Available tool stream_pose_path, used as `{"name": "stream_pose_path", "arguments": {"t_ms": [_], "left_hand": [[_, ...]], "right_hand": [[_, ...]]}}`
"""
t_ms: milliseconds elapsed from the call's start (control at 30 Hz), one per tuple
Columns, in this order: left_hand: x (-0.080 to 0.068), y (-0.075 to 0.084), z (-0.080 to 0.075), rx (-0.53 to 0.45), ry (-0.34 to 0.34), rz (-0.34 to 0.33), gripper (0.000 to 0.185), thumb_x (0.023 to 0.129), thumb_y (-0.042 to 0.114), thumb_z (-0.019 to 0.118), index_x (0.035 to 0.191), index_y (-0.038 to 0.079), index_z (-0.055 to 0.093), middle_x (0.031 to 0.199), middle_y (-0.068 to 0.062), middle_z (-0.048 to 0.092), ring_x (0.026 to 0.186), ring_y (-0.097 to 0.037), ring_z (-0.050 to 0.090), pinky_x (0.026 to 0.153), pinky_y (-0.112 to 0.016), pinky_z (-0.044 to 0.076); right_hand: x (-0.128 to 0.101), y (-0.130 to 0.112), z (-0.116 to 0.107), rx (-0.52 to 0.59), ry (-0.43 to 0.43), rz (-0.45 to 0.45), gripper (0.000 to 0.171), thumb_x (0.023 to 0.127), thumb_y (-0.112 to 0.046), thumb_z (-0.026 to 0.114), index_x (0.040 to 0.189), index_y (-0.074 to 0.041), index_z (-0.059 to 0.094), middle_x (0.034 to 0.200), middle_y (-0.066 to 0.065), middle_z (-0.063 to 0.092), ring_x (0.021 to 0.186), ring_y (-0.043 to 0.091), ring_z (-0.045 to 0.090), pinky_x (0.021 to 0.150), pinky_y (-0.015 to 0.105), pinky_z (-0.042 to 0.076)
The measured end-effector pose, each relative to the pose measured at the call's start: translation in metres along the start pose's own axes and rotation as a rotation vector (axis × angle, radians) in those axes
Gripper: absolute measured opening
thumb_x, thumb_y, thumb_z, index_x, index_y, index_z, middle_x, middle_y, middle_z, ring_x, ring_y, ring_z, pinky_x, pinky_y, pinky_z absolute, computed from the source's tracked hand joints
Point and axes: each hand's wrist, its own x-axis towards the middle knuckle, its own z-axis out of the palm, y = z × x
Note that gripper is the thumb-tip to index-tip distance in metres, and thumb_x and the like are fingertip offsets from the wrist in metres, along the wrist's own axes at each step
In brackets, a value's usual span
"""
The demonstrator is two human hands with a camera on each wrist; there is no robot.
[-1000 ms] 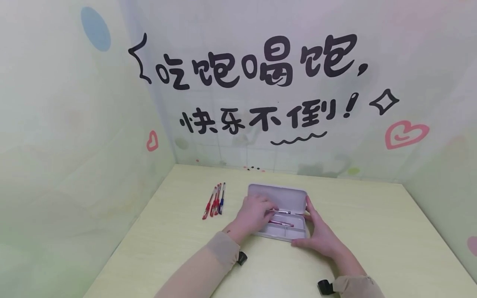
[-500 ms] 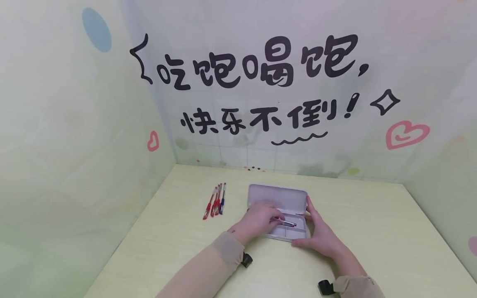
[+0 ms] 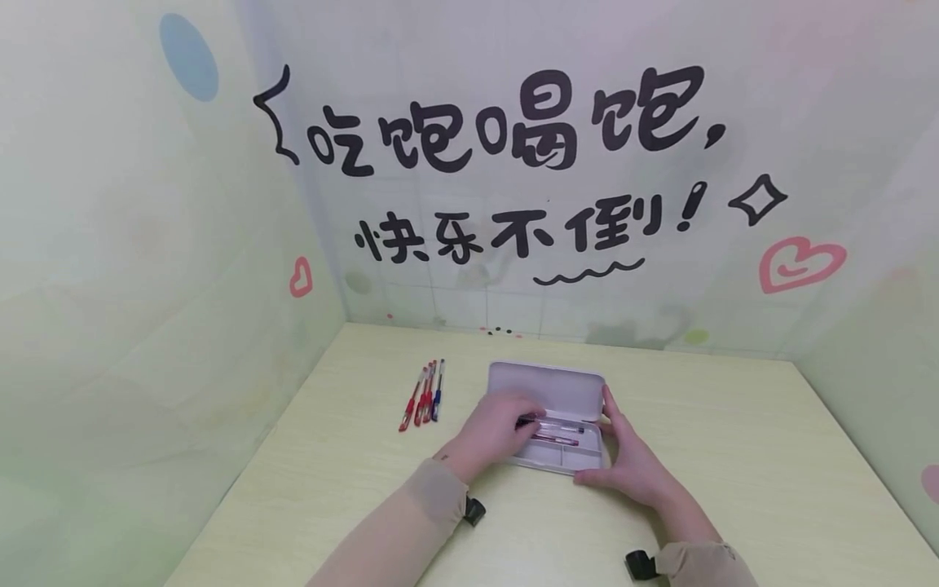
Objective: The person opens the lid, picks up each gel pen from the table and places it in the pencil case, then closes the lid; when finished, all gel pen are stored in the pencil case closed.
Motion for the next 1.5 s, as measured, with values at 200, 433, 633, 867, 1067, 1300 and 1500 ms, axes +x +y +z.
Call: {"name": "stream_pose_path", "arguments": {"t_ms": [200, 433, 633, 867, 1067, 1300, 1500], "left_hand": [[-0.009, -0.02, -0.01, -0.073, 0.12, -0.172, 0.026, 0.107, 0.03, 0.072, 0.132, 0.025, 0.078, 0.12, 0.007, 0.08, 0.11, -0.013, 0.072, 0.099, -0.033, 0.061], [-0.02, -0.049, -0.027, -0.045, 0.264, -0.31, 0.027, 0.107, 0.027, 0.071, 0.132, 0.021, 0.077, 0.116, 0.002, 0.079, 0.109, -0.02, 0.071, 0.097, -0.04, 0.06], [-0.032, -0.084, -0.036, 0.015, 0.376, -0.429, 0.027, 0.106, 0.027, 0.071, 0.131, 0.018, 0.077, 0.114, -0.003, 0.078, 0.108, -0.027, 0.072, 0.099, -0.049, 0.059], [-0.046, -0.116, -0.043, 0.074, 0.41, -0.548, 0.028, 0.103, 0.028, 0.075, 0.128, 0.014, 0.078, 0.112, -0.008, 0.079, 0.102, -0.035, 0.071, 0.088, -0.053, 0.058], [-0.054, -0.132, -0.045, 0.056, 0.323, -0.683, 0.037, 0.105, 0.035, 0.072, 0.136, 0.016, 0.074, 0.122, -0.01, 0.078, 0.113, -0.038, 0.071, 0.092, -0.056, 0.058], [-0.058, -0.139, -0.043, 0.015, 0.245, -0.772, 0.043, 0.104, 0.04, 0.07, 0.139, 0.014, 0.073, 0.122, -0.01, 0.079, 0.111, -0.036, 0.072, 0.09, -0.055, 0.058], [-0.059, -0.14, -0.043, -0.023, 0.203, -0.817, 0.044, 0.103, 0.038, 0.071, 0.139, 0.013, 0.073, 0.119, -0.009, 0.079, 0.106, -0.033, 0.072, 0.09, -0.053, 0.057]], "right_hand": [[0.002, 0.002, 0.0, 0.006, 0.006, -0.001, 0.162, 0.068, -0.036, 0.107, 0.177, -0.03, -0.013, 0.182, 0.023, 0.025, 0.155, 0.052, 0.047, 0.127, 0.084, 0.015], [0.002, 0.002, 0.001, 0.004, 0.011, 0.002, 0.161, 0.069, -0.036, 0.107, 0.176, -0.031, -0.013, 0.182, 0.021, 0.023, 0.155, 0.05, 0.048, 0.127, 0.083, 0.015], [0.001, 0.0, 0.002, 0.0, 0.008, 0.002, 0.161, 0.069, -0.037, 0.106, 0.177, -0.029, -0.013, 0.183, 0.022, 0.022, 0.155, 0.051, 0.047, 0.127, 0.084, 0.017], [0.001, 0.001, 0.002, 0.009, 0.006, 0.0, 0.161, 0.069, -0.037, 0.106, 0.177, -0.029, -0.013, 0.181, 0.023, 0.026, 0.155, 0.051, 0.047, 0.128, 0.083, 0.015], [0.001, 0.002, 0.001, 0.005, 0.01, 0.003, 0.161, 0.069, -0.037, 0.106, 0.177, -0.03, -0.013, 0.18, 0.024, 0.029, 0.156, 0.052, 0.045, 0.127, 0.083, 0.015], [0.001, 0.003, 0.002, 0.012, 0.006, -0.002, 0.161, 0.069, -0.036, 0.106, 0.177, -0.027, -0.012, 0.18, 0.024, 0.029, 0.156, 0.052, 0.045, 0.127, 0.084, 0.014], [0.002, 0.004, 0.002, 0.006, 0.007, -0.01, 0.161, 0.069, -0.037, 0.106, 0.177, -0.029, -0.012, 0.177, 0.026, 0.035, 0.157, 0.052, 0.045, 0.127, 0.084, 0.014]]}}
